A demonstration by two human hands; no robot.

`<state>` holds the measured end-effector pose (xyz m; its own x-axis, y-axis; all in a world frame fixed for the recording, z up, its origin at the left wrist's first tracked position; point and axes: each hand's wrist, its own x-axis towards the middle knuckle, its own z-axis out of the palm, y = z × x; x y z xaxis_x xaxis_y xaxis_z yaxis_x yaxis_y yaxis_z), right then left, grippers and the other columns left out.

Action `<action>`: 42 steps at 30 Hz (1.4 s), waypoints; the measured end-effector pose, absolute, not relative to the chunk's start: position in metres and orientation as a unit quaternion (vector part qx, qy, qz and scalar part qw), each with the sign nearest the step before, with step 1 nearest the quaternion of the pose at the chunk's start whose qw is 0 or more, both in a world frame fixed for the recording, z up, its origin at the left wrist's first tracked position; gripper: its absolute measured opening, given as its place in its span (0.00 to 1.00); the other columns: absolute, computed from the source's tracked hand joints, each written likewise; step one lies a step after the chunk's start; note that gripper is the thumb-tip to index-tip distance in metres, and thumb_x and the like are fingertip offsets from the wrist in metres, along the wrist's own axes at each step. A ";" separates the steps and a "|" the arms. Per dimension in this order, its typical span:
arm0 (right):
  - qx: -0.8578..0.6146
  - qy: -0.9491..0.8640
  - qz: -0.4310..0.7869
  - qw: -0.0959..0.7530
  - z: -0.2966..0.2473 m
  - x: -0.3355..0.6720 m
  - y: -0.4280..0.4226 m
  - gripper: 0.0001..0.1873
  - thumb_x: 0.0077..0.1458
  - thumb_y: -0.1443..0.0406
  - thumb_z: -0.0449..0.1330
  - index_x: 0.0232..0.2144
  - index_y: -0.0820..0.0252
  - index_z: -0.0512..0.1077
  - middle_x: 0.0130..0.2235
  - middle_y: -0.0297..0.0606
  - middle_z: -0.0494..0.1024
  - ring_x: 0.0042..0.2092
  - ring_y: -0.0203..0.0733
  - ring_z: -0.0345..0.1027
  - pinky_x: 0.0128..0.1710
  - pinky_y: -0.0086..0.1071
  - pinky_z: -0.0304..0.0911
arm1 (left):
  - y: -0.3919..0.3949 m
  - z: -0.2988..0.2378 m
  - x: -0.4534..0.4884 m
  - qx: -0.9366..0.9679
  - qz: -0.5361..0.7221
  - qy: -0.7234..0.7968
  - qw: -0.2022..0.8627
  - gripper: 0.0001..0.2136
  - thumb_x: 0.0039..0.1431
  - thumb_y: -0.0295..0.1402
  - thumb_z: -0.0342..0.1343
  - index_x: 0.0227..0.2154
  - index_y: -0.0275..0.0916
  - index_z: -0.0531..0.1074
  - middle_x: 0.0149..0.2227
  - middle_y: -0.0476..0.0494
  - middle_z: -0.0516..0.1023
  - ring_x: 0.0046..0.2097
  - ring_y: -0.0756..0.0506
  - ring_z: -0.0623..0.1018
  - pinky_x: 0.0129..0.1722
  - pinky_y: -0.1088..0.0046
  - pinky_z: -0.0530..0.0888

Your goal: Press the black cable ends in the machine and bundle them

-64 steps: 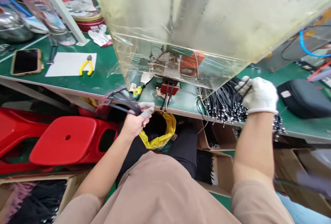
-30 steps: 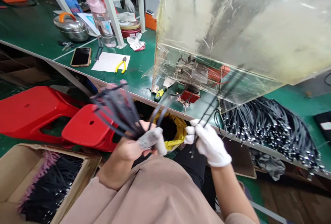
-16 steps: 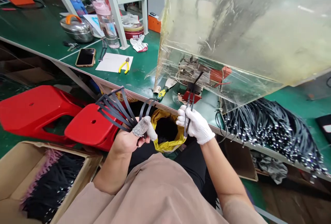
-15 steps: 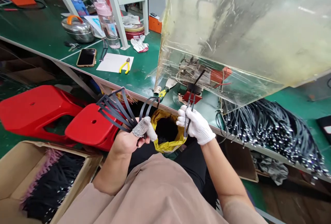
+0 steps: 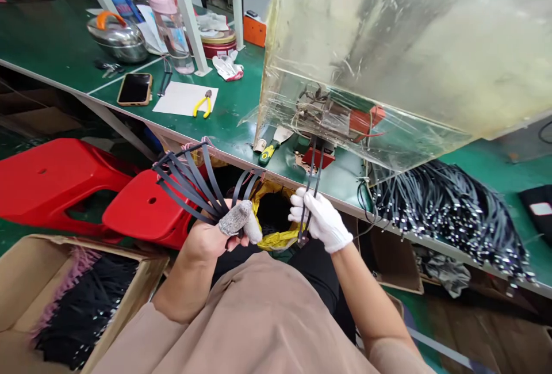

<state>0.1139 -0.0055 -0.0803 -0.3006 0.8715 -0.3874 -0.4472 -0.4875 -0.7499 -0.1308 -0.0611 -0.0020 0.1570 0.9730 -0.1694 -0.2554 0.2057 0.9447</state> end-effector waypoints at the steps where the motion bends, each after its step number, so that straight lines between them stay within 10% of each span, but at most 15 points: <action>1: -0.374 -0.266 0.772 0.440 -0.072 0.112 0.006 0.24 0.48 0.58 0.75 0.42 0.58 0.69 0.34 0.34 0.76 0.29 0.35 0.71 0.33 0.36 0.77 | -0.062 -0.001 -0.131 0.412 0.474 0.436 0.644 0.29 0.40 0.62 0.67 0.15 0.37 0.73 0.12 0.46 0.68 0.12 0.53 0.61 0.09 0.78 0.55; 12: -0.299 -0.256 0.778 0.490 -0.045 0.103 0.074 0.05 0.62 0.67 0.62 0.34 0.59 0.68 0.31 0.31 0.69 0.27 0.30 0.61 0.29 0.24 0.69 | -0.076 0.007 -0.122 0.363 0.517 0.479 0.609 0.26 0.44 0.57 0.68 0.14 0.36 0.73 0.13 0.43 0.70 0.14 0.52 0.64 0.11 0.78 0.52; 22: -0.335 -0.200 0.782 0.486 -0.033 0.099 0.080 0.10 0.68 0.70 0.50 0.34 0.61 0.68 0.29 0.32 0.69 0.26 0.30 0.62 0.28 0.23 0.71 | -0.072 0.010 -0.121 0.352 0.497 0.478 0.633 0.28 0.44 0.58 0.68 0.12 0.36 0.74 0.12 0.43 0.69 0.14 0.52 0.64 0.11 0.79 0.51; 34: -0.299 -0.233 0.799 0.466 -0.036 0.107 0.080 0.05 0.66 0.67 0.57 0.35 0.60 0.69 0.30 0.30 0.72 0.27 0.28 0.65 0.29 0.22 0.72 | -0.068 -0.006 -0.128 0.365 0.470 0.461 0.658 0.27 0.44 0.59 0.67 0.17 0.35 0.76 0.14 0.43 0.72 0.13 0.52 0.65 0.10 0.78 0.56; 42: -0.228 -0.234 0.928 0.178 -0.106 0.102 0.010 0.41 0.51 0.35 0.61 0.47 0.65 0.73 0.40 0.50 0.82 0.38 0.53 0.79 0.38 0.50 0.77 | -0.070 -0.049 -0.111 0.413 0.360 0.475 0.689 0.26 0.52 0.56 0.63 0.18 0.34 0.74 0.15 0.45 0.72 0.14 0.55 0.62 0.13 0.80 0.56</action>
<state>0.1019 0.0103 -0.1059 -0.8327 0.4377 -0.3393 -0.2243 -0.8267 -0.5160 -0.1112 -0.0700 -0.0493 0.2892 0.8884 -0.3565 -0.1038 0.3994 0.9109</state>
